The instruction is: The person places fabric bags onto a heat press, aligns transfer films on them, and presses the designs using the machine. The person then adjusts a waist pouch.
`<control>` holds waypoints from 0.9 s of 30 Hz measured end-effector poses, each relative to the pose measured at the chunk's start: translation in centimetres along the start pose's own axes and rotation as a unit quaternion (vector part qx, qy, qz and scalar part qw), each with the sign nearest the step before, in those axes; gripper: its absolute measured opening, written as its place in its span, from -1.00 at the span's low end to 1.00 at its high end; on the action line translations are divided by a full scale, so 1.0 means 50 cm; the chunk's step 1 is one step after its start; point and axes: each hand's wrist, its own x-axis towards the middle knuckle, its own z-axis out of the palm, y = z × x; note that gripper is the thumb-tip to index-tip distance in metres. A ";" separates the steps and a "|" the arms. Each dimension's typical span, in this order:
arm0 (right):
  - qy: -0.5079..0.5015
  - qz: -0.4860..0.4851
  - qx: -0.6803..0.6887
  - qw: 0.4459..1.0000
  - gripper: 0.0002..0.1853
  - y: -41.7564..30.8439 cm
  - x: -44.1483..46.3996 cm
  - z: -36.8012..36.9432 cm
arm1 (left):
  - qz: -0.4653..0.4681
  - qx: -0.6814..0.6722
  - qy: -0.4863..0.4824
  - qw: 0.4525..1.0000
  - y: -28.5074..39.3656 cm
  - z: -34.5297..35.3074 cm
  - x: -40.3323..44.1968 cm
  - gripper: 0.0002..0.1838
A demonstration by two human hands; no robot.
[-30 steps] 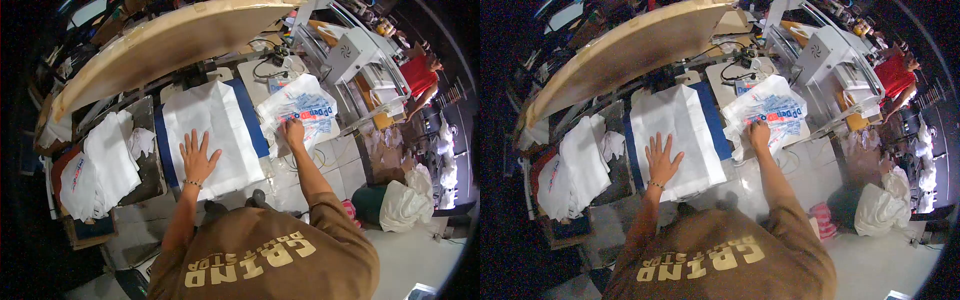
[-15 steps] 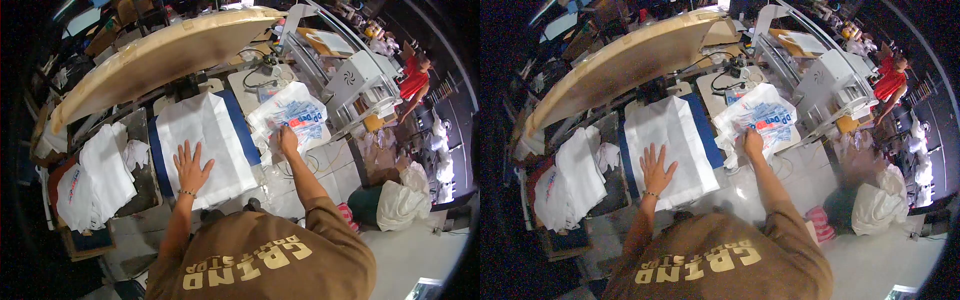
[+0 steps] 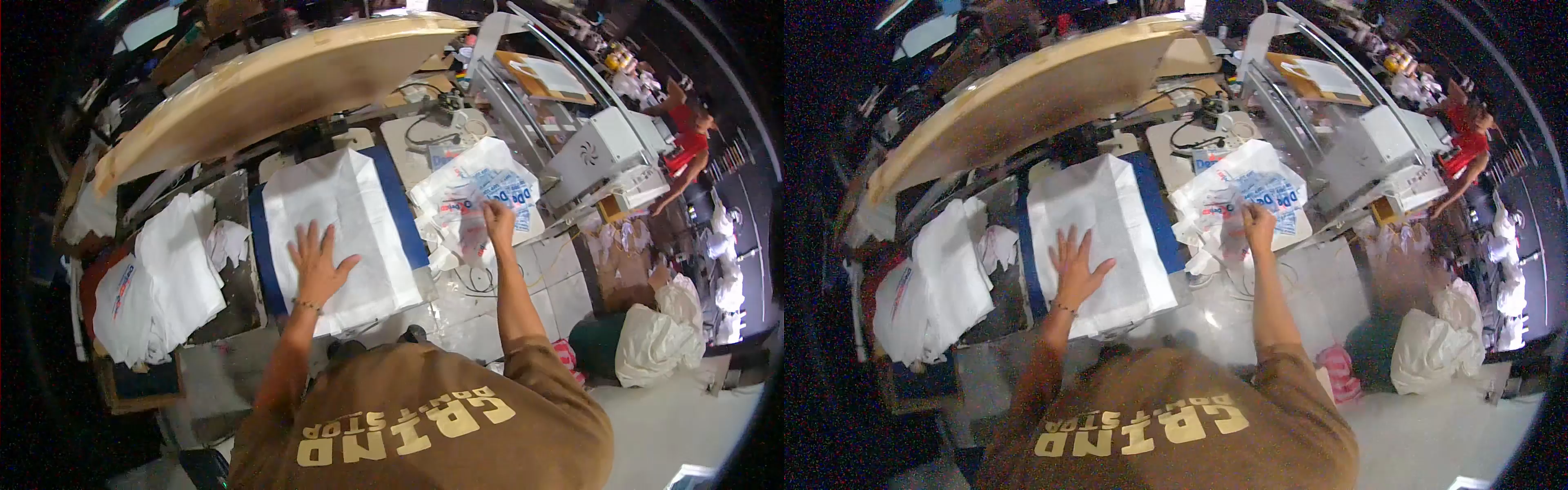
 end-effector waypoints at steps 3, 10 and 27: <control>0.015 -0.081 0.013 0.997 -0.80 -0.244 -0.037 0.000 | 0.013 -0.225 0.011 0.974 0.066 -0.027 0.046 -0.17; -0.185 -0.282 0.059 0.939 -0.62 -0.512 -0.245 0.227 | -0.184 -0.407 -0.019 0.894 -0.064 -0.015 0.125 -0.55; -0.201 -0.302 -0.160 0.918 -0.39 -0.460 -0.302 0.320 | 0.292 -0.105 0.090 0.946 0.066 -0.807 0.240 -0.71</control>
